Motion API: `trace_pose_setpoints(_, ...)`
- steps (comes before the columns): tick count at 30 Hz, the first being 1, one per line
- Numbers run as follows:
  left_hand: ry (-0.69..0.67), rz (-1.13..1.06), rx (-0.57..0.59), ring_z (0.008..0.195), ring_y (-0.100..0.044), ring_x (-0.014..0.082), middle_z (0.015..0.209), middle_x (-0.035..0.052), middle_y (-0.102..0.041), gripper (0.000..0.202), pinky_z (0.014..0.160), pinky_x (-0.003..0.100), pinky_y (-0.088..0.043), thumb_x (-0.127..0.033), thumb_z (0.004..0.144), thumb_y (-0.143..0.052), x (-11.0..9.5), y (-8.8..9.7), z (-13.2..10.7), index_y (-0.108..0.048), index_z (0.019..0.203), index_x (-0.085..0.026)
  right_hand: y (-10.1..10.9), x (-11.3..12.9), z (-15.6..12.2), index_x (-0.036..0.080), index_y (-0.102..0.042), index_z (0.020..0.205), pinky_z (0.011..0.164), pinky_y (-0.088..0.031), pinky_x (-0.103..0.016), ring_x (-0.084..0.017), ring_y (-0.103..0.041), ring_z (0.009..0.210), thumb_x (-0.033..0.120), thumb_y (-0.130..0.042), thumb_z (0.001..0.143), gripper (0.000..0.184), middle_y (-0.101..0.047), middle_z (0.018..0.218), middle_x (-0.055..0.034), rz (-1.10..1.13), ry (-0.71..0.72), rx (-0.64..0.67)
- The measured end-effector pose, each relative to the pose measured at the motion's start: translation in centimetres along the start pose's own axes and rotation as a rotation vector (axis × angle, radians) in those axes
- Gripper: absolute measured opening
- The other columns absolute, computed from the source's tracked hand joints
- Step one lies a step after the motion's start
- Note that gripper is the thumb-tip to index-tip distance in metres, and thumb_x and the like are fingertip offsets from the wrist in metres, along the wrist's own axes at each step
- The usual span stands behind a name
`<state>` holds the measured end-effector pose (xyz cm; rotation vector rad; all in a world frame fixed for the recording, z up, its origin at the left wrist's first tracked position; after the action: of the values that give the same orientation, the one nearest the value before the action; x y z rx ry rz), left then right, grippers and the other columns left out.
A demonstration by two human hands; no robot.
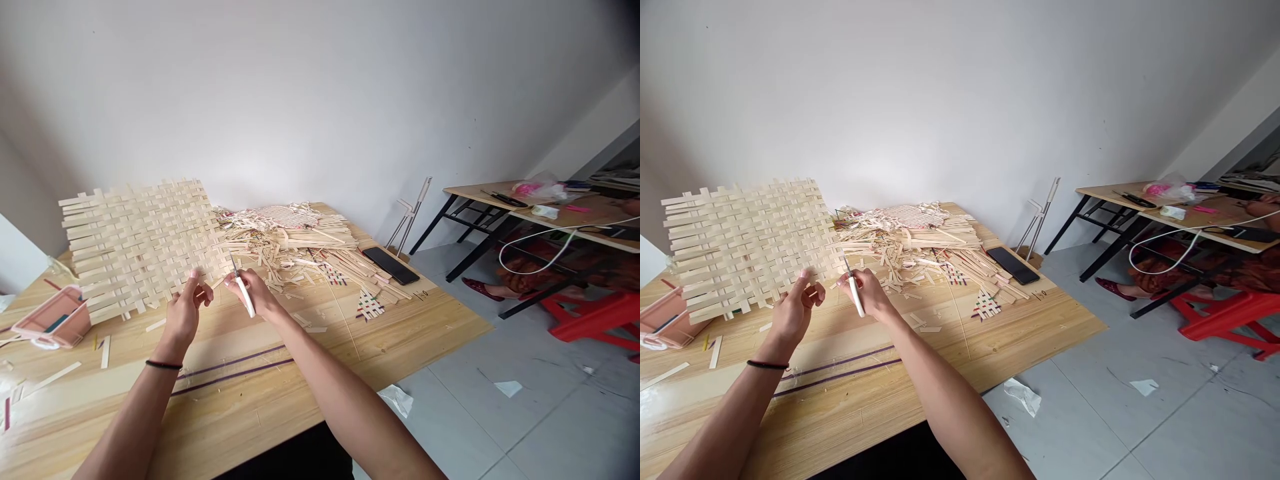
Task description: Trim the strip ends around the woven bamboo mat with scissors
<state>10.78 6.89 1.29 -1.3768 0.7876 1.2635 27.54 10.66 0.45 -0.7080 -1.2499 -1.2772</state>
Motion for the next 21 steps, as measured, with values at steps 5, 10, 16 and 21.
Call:
trace_pose_setpoints(5,-0.005,-0.002,-0.003,0.057,-0.049,0.0162,0.058,-0.0008,-0.053,0.04,0.055,0.032,-0.038,-0.049,0.091,-0.068,-0.1,-0.04,-0.04,-0.056,0.063,-0.023,-0.07,0.14,0.03,0.02,-0.077,0.097,0.085,-0.046,-0.03,-0.018,-0.063,0.088,0.036,-0.071,0.09,0.018,-0.068,0.095,-0.0026,0.02,0.009,0.02)
trace_pose_setpoints(10,-0.012,0.01,-0.004,0.056,-0.05,0.0166,0.057,-0.0005,-0.053,0.04,0.055,0.033,-0.039,-0.05,0.092,-0.066,-0.08,0.02,-0.02,-0.056,0.063,-0.023,-0.1,-0.18,0.13,0.021,-0.077,0.099,0.087,-0.048,-0.031,-0.019,-0.065,0.091,0.037,-0.071,0.09,0.019,-0.067,0.097,-0.0037,0.027,0.008,0.017)
trace_pose_setpoints(16,-0.016,0.021,0.0,0.056,-0.05,0.0171,0.057,-0.0003,-0.052,0.038,0.054,0.033,-0.039,-0.048,0.09,-0.067,-0.26,-0.07,0.02,-0.056,0.063,-0.024,-0.14,-0.1,0.05,0.021,-0.077,0.097,0.089,-0.049,-0.032,-0.021,-0.065,0.097,0.041,-0.072,0.089,0.022,-0.071,0.1,-0.0049,0.036,0.016,0.012)
trace_pose_setpoints(21,-0.007,0.016,0.0,0.057,-0.05,0.0163,0.057,-0.0008,-0.052,0.035,0.054,0.031,-0.039,-0.047,0.089,-0.066,-0.65,-0.32,-0.18,-0.059,0.066,-0.022,-0.15,0.29,-0.13,0.019,-0.074,0.088,0.067,-0.048,-0.026,-0.016,-0.062,0.074,0.047,-0.073,0.087,0.029,-0.067,0.081,-0.0019,0.072,-0.027,0.042)
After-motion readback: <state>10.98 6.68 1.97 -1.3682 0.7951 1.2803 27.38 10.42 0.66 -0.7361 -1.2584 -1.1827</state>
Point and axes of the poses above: each hand's wrist, its own z-axis towards the middle knuckle, its own y-axis out of the back of the hand, x = y × z, the point moved 4 cm from there along z, towards the middle knuckle
